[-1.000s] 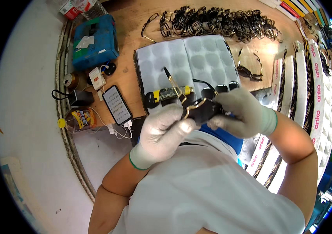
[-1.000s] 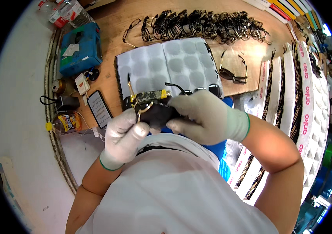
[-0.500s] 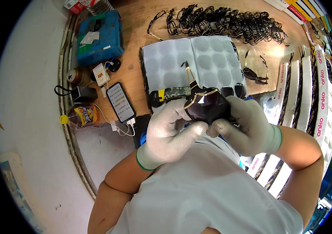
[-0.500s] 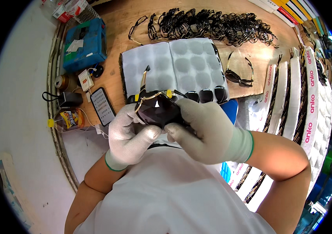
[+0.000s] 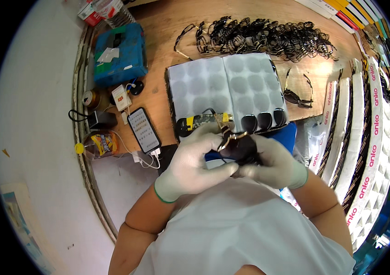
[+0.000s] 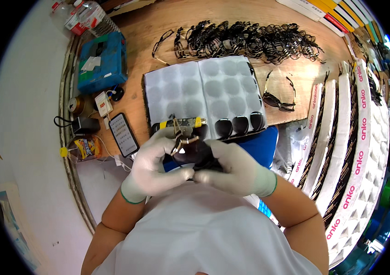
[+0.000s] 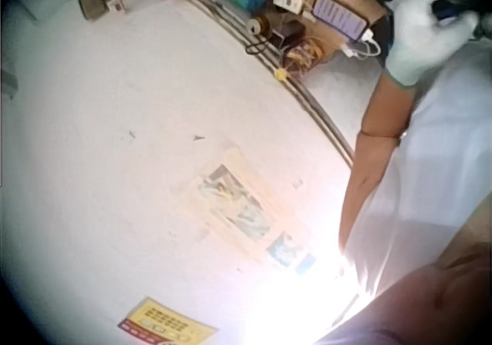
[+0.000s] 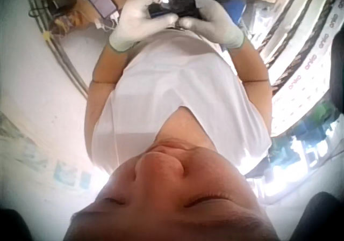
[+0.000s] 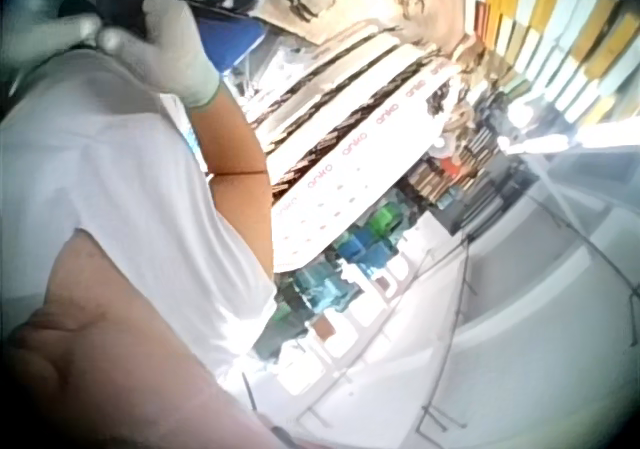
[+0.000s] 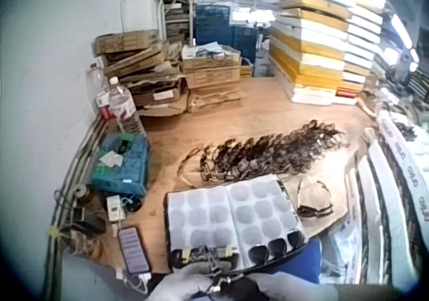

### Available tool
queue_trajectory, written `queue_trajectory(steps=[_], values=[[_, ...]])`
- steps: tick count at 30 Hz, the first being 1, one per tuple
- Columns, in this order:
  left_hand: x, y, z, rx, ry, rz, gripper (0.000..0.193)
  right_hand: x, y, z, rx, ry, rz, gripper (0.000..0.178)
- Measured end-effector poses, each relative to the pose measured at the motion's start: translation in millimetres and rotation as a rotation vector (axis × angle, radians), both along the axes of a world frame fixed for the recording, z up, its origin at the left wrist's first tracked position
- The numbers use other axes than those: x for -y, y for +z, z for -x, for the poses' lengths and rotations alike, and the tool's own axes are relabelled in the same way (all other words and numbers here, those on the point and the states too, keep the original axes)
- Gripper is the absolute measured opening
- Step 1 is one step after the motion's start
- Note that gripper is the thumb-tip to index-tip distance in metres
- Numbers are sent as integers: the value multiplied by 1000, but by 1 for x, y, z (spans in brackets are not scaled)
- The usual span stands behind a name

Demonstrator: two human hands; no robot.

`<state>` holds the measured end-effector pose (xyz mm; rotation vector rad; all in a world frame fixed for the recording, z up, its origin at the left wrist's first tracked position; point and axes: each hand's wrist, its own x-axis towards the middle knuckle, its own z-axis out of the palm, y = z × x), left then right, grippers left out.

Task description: The person assembles sunglasses by attaching lenses to frames and securing them with a cord. They handle multiple lens and frame components, repeatedly attaching and adjusting parts while working at a cluttered table.

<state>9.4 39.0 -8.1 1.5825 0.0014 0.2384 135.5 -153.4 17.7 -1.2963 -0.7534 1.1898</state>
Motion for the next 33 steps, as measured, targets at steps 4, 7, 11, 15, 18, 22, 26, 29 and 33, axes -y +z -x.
queue_trajectory(steps=[4,7,11,15,18,22,26,29,33], values=[[-4,8,-18,69,-160,-413,22,8,-15,6,36,-57,121,54],[6,7,-36,109,-207,-607,19,14,-31,6,274,-187,126,46],[19,-4,-56,28,-43,-764,29,46,-45,-39,810,-313,345,36],[22,-30,-59,-92,-85,-496,31,128,-108,-116,1282,-468,935,51],[27,-38,-70,-104,-131,-438,30,141,-137,-156,1517,-403,877,55],[29,-42,-76,-168,-158,-360,29,122,-172,-184,1749,-315,821,54],[18,-51,-68,-289,-120,-278,28,113,-176,-204,1511,-199,950,27],[16,-50,-72,-319,-137,-270,28,106,-165,-222,1329,-142,1005,27],[20,-46,-76,-294,-173,-272,28,97,-140,-236,1205,-7,1100,40]])
